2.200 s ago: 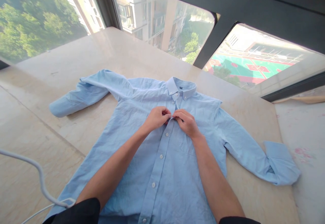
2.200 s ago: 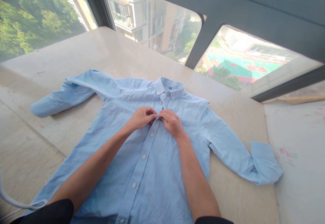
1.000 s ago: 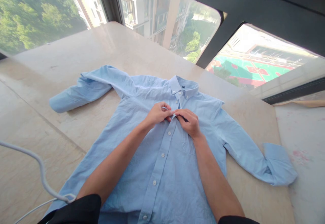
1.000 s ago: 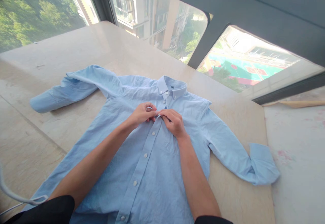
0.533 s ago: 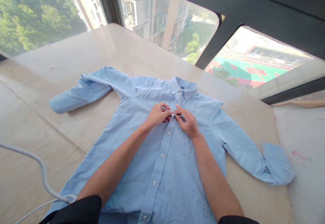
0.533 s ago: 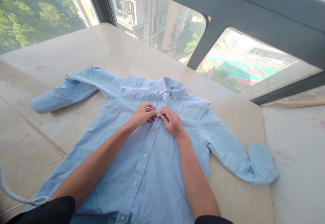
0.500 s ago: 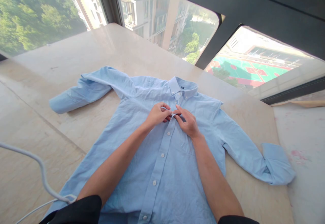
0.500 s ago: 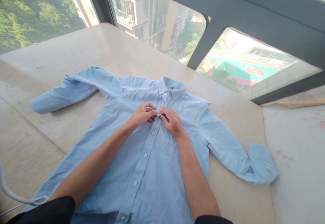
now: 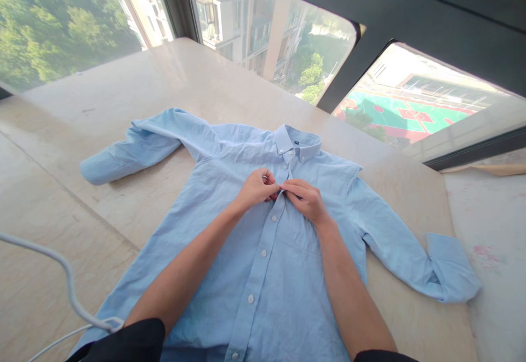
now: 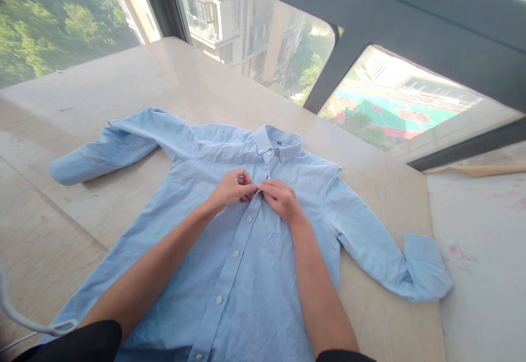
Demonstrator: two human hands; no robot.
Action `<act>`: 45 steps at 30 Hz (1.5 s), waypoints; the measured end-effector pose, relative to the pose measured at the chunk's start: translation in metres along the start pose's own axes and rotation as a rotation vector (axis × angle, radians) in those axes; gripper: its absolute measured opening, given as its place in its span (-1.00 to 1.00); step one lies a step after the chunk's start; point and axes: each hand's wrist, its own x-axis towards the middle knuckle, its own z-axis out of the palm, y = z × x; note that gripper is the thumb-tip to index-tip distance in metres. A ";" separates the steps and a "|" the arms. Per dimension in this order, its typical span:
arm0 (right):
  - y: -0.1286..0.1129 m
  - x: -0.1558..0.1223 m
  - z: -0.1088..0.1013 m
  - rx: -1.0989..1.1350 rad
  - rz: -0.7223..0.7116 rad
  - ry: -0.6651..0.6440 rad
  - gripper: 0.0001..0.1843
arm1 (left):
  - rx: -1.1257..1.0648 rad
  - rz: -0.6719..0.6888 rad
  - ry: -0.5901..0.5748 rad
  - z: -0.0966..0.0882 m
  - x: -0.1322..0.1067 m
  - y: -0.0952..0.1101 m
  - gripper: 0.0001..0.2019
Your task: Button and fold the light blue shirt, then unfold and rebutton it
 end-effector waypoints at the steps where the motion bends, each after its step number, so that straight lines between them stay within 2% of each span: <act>1: 0.000 -0.001 -0.001 -0.003 0.003 -0.006 -0.70 | 0.014 0.017 0.007 0.001 0.000 -0.002 -0.74; 6: -0.001 -0.002 -0.003 -0.066 -0.003 0.030 -0.75 | -0.020 0.025 0.008 0.002 0.001 -0.005 -0.73; 16: -0.012 -0.001 -0.002 -0.174 -0.027 0.136 -0.78 | -0.098 -0.028 -0.007 -0.003 -0.001 0.004 -0.69; 22: -0.012 0.000 -0.002 -0.144 0.018 0.084 -0.78 | -0.088 0.015 -0.021 -0.005 0.000 0.003 -0.65; 27: -0.010 0.000 -0.001 -0.148 -0.022 0.074 -0.77 | -0.045 0.053 -0.053 -0.008 0.001 0.001 -0.69; 35: -0.009 0.001 -0.001 -0.104 -0.030 0.002 -0.78 | -0.014 0.004 -0.112 -0.015 0.006 -0.002 -0.69; 45: -0.011 0.004 0.002 -0.025 0.021 -0.047 -0.79 | -0.019 0.046 -0.157 -0.017 0.010 -0.011 -0.64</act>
